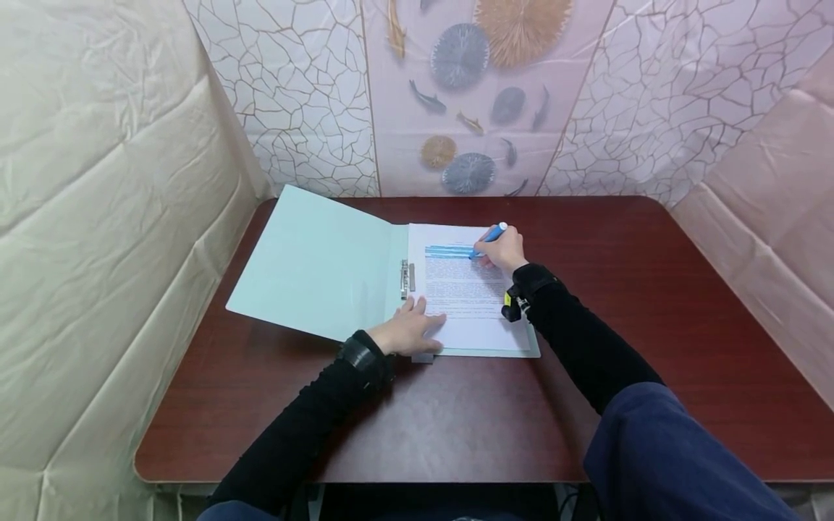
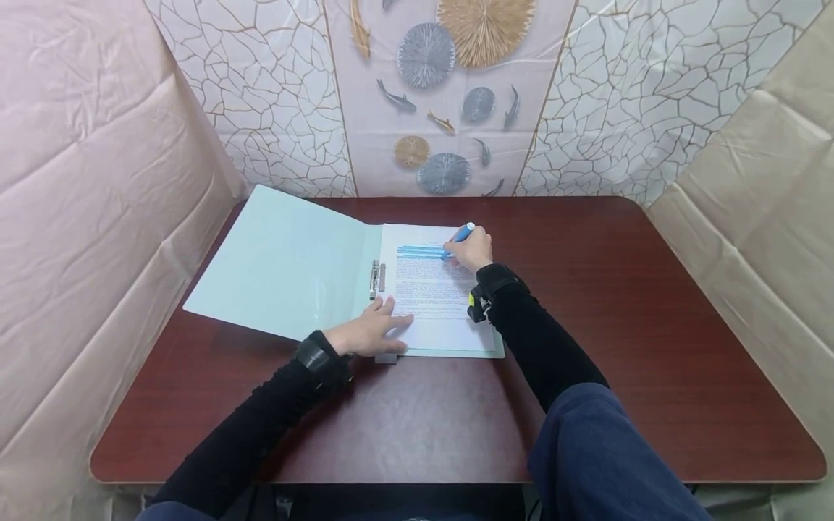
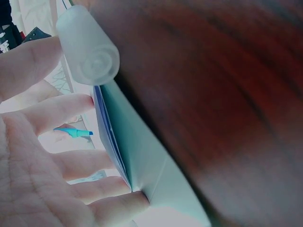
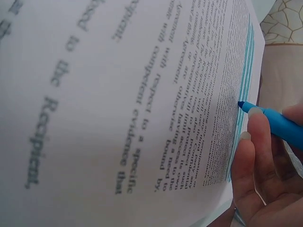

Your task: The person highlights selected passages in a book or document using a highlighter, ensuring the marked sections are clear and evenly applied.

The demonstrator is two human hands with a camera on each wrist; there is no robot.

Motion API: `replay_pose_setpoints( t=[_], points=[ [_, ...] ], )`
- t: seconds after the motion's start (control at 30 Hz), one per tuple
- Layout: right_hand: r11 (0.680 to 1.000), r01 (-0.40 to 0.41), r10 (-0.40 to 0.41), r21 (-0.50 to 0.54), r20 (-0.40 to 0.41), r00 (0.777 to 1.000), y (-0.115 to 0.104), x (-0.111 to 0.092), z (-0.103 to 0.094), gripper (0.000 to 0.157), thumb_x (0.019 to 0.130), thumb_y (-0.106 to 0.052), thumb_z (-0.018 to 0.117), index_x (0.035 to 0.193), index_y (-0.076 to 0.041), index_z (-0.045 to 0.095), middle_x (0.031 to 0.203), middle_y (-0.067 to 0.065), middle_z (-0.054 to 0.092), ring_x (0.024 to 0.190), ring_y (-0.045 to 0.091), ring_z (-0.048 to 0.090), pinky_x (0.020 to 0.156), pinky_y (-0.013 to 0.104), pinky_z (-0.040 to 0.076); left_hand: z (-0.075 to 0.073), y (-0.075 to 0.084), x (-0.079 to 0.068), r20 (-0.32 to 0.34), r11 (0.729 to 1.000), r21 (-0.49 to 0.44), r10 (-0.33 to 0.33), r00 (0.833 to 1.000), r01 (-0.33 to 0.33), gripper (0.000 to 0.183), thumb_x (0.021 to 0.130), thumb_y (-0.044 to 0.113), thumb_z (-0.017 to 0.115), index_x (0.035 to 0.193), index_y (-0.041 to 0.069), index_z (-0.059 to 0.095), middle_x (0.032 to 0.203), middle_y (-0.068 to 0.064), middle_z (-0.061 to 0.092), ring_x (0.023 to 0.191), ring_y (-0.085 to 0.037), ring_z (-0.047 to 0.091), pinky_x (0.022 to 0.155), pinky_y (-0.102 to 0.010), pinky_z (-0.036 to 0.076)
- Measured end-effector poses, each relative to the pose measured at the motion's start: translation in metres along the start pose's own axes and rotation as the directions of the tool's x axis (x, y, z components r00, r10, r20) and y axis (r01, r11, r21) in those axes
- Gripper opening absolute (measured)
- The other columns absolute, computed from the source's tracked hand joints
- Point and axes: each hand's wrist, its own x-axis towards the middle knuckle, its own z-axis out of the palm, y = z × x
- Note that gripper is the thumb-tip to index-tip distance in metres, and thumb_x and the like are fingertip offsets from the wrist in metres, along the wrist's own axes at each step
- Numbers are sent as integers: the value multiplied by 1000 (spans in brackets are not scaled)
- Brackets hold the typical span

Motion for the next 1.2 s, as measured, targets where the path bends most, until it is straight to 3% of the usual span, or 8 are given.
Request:
replay_pose_setpoints(
  t=[0.43,1.2],
  points=[
    [1000,-18,18,-18,-1,1000,2,-1,0,14,87,-16,67,93,-4,65,94,23,72,67,26,71,54,25,51,0,2,-3,1,1000,2,1,1000,-1,61,94,37,60,148,17,40,158,-29,13,147,-47,8,118,-56,19],
    [999,-29,29,-17,-21,999,1,-4,-3,15,86,-15,66,94,-2,64,94,23,72,66,23,71,62,30,57,0,2,-4,-12,1000,-4,3,1000,-3,60,94,36,61,147,17,42,158,-29,13,147,-46,7,118,-56,19]
  ],
)
